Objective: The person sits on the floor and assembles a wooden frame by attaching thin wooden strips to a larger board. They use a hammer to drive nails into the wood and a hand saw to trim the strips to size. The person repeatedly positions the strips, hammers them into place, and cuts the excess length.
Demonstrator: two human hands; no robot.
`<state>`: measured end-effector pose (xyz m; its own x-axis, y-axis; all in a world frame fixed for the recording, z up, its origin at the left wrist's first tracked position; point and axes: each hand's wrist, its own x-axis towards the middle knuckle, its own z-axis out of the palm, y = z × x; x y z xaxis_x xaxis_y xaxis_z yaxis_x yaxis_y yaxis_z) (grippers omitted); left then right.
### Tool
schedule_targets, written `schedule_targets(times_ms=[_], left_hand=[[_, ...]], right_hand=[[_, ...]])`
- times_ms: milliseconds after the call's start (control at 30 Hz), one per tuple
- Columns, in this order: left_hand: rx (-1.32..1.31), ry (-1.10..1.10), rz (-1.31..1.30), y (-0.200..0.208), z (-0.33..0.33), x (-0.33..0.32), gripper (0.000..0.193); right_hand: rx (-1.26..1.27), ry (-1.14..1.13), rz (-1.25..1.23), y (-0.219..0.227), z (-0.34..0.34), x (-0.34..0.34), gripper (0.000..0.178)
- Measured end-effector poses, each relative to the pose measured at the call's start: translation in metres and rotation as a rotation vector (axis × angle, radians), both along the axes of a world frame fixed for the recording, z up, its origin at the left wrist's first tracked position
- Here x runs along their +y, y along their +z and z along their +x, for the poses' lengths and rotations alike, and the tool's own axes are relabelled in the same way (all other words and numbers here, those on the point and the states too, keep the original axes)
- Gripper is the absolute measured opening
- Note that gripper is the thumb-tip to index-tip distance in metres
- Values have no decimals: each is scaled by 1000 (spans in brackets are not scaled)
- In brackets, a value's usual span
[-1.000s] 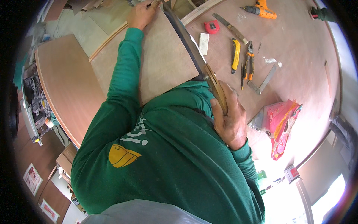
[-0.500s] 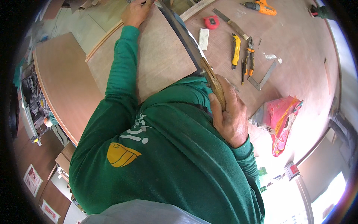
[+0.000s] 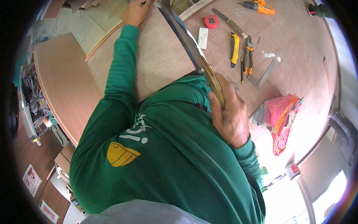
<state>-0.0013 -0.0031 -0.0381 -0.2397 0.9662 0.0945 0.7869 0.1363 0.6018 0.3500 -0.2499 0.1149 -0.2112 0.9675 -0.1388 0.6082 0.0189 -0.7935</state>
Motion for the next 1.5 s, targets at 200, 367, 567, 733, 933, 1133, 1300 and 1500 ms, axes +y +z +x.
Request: schedule_targets(times_ms=[200,367,567,733,933,1133,1300,1500], left_hand=[[-52,12,0,13,9,-6,49],[-6,45,-21,11,6,-6,49],[-60,-23,-14,2,5,-3,43],[193,16,-14,-11,-5,5,60],[228,36,-52,-4,-6,5,61],[206,18,0,-16,-5,3,60],[208,8,32,-18,-5,1,58],[207,34,-3,-12,-4,4,54]], right_hand=[[40,34,98,-17,-28,31,44],[39,34,59,-2,-5,2,44],[29,0,11,6,4,-10,45],[104,69,200,-39,-40,56,45],[128,82,263,-57,-73,96,43],[89,35,140,-26,-18,19,44],[23,-4,6,5,-2,-4,44],[62,63,248,-52,-71,97,38]])
